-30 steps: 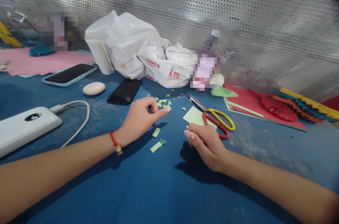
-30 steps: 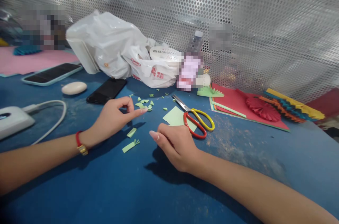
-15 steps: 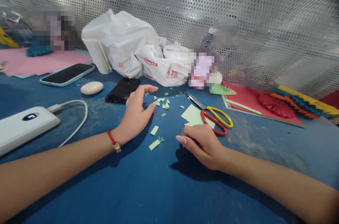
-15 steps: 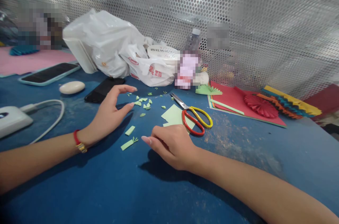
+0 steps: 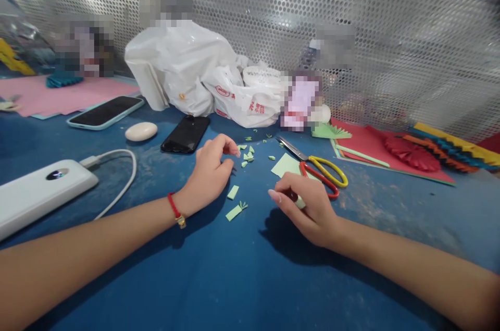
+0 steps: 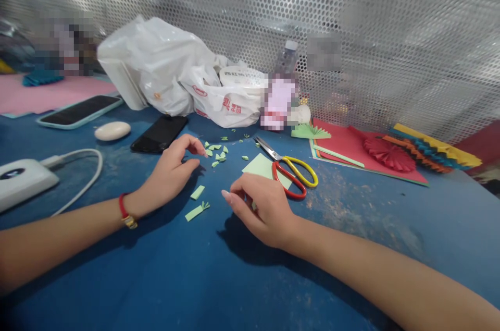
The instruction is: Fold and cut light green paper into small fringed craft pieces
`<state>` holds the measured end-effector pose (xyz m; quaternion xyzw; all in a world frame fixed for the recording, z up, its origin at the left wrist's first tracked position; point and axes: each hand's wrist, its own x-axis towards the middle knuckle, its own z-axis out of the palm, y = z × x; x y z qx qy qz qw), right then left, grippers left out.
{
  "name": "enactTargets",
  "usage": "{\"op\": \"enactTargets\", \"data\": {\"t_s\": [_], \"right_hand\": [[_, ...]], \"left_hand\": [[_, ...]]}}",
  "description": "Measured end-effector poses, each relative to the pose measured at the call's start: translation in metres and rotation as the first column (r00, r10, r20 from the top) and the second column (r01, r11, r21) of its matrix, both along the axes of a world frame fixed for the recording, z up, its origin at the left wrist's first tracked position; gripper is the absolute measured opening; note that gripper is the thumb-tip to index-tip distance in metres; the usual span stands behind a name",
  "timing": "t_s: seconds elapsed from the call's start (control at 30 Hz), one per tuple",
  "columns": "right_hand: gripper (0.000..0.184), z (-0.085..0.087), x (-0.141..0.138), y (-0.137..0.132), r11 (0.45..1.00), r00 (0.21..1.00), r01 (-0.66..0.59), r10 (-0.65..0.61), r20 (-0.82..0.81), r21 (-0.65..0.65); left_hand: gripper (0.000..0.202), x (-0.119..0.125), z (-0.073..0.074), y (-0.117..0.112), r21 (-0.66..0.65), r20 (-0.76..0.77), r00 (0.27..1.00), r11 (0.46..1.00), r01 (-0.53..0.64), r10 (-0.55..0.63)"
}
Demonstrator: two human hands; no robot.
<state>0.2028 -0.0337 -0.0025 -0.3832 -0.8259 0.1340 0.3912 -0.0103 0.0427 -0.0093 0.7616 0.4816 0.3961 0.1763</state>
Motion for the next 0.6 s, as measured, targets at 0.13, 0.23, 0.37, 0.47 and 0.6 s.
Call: {"op": "enactTargets", "data": {"t_s": [0.13,0.23,0.37,0.47,0.6], "right_hand": [[0.036,-0.004,-0.003,0.008,0.965,0.922,0.260,-0.257,0.290,0.030],[0.058,-0.006,-0.006,0.012,0.963,0.839,0.270,-0.227,0.494,-0.016],[0.060,-0.006,-0.007,0.012,0.988,0.863,0.150,-0.113,0.493,-0.036],[0.065,-0.008,-0.005,0.012,0.985,0.884,0.168,-0.136,0.448,-0.033],[0.063,-0.011,-0.004,0.014,0.983,0.891,0.177,-0.137,0.432,-0.054]], "left_hand": [[0.032,0.000,-0.004,0.004,-0.084,-0.021,0.999,0.995,-0.051,0.050],[0.034,0.002,-0.005,0.004,-0.153,0.024,0.997,0.986,0.071,-0.068],[0.034,0.005,-0.004,0.000,-0.131,0.180,0.950,0.951,0.281,-0.256],[0.035,0.003,-0.004,-0.001,-0.099,0.228,0.948,0.963,0.251,-0.224],[0.035,0.001,-0.009,0.003,-0.150,0.248,0.956,0.968,0.200,-0.158]]}}
